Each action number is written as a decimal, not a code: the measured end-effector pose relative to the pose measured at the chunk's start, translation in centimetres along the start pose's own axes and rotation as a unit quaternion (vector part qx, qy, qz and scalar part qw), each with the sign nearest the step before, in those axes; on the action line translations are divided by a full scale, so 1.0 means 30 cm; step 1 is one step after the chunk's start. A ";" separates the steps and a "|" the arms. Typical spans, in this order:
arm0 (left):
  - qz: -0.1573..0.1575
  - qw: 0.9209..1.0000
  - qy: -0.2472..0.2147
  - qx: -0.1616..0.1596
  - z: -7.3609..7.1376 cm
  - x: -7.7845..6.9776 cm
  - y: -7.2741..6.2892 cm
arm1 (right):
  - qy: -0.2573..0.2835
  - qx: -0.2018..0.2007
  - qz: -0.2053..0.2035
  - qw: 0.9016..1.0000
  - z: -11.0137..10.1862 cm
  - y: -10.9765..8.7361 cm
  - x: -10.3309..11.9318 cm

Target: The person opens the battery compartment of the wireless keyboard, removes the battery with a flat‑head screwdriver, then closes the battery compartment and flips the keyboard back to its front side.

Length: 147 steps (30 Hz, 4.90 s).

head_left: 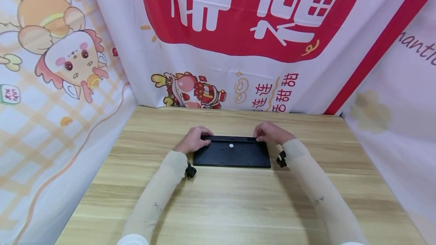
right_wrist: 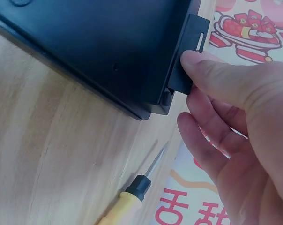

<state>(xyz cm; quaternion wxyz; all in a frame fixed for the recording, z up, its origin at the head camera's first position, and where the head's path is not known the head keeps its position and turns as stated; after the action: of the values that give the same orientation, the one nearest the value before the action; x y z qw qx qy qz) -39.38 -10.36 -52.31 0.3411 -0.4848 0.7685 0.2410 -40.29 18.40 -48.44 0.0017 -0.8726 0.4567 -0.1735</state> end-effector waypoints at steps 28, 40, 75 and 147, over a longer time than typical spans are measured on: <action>-0.009 1.000 0.003 0.000 0.000 -0.021 -0.013 | -0.007 -0.031 0.004 0.999 -0.043 0.046 0.001; -0.001 1.000 0.010 0.001 0.004 0.000 -0.006 | -0.032 -0.032 0.026 0.999 -0.016 0.127 -0.020; 0.018 1.000 0.010 0.001 0.001 -0.001 -0.010 | -0.086 -0.039 0.017 0.995 -0.091 0.037 -0.062; -0.005 1.000 0.000 0.002 0.007 0.000 -0.012 | -0.091 -0.135 0.058 0.985 -0.131 -0.354 -0.248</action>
<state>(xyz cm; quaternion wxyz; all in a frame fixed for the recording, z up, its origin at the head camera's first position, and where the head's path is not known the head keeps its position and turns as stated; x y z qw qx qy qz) -39.00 -10.38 -52.46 0.3436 -0.4881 0.7662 0.2380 -36.93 31.15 -45.26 -0.0650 -0.8489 0.5237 -0.0297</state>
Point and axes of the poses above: each hand's wrist, its own y-axis towards the middle knuckle, its own z-axis out of the palm, x = y × z, the point moved 7 cm from there along y, towards the middle knuckle, and after that the axes turned 8 degrees about -y, right-handed, at the moved point
